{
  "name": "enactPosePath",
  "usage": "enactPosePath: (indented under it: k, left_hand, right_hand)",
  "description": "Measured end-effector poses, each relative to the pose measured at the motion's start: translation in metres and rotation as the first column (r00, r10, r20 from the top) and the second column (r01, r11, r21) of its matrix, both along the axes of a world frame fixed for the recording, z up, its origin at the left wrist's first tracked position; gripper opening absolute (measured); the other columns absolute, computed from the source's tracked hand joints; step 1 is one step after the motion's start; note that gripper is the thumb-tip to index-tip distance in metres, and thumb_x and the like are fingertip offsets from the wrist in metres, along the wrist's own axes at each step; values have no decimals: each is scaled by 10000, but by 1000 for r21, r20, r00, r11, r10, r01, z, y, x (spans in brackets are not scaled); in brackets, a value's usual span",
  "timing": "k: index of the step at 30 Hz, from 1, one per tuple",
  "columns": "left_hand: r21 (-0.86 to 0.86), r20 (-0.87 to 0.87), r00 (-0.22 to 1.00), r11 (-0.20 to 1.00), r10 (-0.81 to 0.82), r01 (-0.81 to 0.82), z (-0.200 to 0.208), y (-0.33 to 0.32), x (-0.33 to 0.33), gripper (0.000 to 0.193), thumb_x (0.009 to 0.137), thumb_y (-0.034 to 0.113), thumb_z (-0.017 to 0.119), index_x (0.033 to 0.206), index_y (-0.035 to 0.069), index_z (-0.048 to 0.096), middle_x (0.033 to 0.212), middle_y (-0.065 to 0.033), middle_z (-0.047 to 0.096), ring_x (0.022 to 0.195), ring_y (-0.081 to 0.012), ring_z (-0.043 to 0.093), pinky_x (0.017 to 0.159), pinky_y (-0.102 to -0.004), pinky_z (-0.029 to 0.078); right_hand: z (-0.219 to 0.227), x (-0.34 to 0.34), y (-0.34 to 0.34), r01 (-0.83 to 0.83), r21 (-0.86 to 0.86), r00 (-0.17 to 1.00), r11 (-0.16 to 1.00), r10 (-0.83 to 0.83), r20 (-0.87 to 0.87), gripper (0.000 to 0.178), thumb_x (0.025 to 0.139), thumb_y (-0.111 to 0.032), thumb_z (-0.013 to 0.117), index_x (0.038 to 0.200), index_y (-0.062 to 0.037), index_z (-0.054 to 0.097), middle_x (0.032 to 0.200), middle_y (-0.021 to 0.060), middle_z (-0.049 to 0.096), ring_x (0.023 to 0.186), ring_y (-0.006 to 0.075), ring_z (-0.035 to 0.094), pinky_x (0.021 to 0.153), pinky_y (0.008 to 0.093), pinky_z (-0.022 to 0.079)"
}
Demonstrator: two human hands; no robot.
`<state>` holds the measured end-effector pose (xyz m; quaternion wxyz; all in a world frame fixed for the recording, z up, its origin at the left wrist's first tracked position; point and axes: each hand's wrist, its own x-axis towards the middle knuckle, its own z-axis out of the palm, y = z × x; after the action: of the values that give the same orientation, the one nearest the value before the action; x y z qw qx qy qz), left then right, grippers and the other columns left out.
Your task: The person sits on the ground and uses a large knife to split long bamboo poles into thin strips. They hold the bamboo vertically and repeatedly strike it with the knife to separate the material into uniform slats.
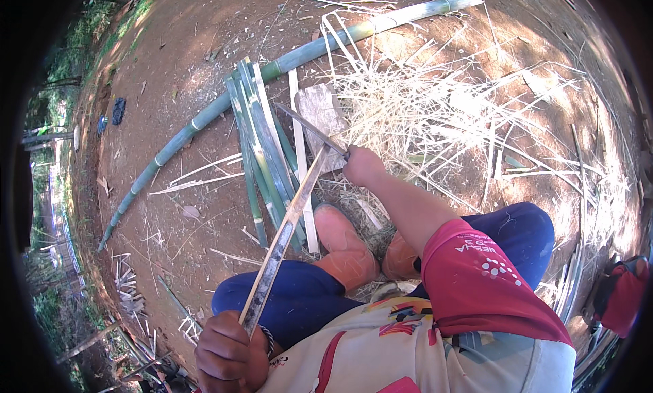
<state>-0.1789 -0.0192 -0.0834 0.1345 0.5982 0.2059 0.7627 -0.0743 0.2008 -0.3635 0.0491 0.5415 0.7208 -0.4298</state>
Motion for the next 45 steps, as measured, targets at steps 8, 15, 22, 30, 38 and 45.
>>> enactPosePath:
  k: [8, 15, 22, 30, 38, 45]
  left_hand:
    - [3, 48, 999, 1000, 25, -26, 0, 6, 9, 282, 770, 37, 602, 598, 190, 438, 438, 95, 369, 332, -6, 333, 364, -207, 195]
    - [-87, -57, 997, 995, 46, -51, 6, 0, -7, 293, 879, 160, 593, 633, 175, 434, 448, 91, 337, 338, -23, 282, 406, -221, 201]
    - [-64, -108, 994, 998, 16, -23, 5, 3, -6, 332, 960, 262, 570, 665, 180, 442, 461, 87, 348, 342, -29, 261, 410, -226, 200]
    - [-105, -204, 963, 982, -177, 158, 3, 1, -10, 352, 988, 291, 618, 694, 157, 476, 478, 65, 428, 361, -54, 399, 391, -231, 301]
    - [-106, -302, 837, 888, -457, 447, 9, 20, -18, 314, 1008, 230, 616, 734, 108, 525, 543, 40, 512, 412, -70, 474, 384, -209, 319]
    - [-37, -281, 848, 888, -450, 459, 11, 29, -14, 339, 1002, 232, 619, 716, 80, 520, 548, -11, 493, 398, -85, 397, 378, -257, 221]
  right_hand:
    - [-36, 6, 36, -89, -23, 996, 996, 90, 19, 273, 833, -198, 599, 975, 7, 711, 1009, 246, 711, 962, 390, 697, 850, 453, 553]
    - [24, 13, 17, -132, -14, 991, 991, 132, 0, 276, 817, -161, 616, 1039, 0, 655, 999, 241, 688, 958, 393, 683, 850, 468, 539]
    - [144, 42, -47, -300, 15, 943, 954, 299, -143, 258, 828, -181, 628, 1023, -13, 619, 968, 223, 689, 938, 408, 680, 813, 516, 534]
    - [209, 66, -85, -448, 132, 835, 884, 467, -290, 260, 787, -199, 676, 986, -62, 579, 855, 175, 670, 819, 409, 678, 739, 518, 538]
    - [169, 71, -67, -386, 179, 873, 905, 421, -247, 255, 772, -185, 687, 977, -61, 603, 821, 170, 665, 802, 402, 678, 724, 521, 535]
    - [166, 77, -59, -370, 100, 900, 924, 383, -209, 242, 773, -176, 678, 971, -55, 609, 805, 173, 660, 793, 407, 674, 716, 519, 532]
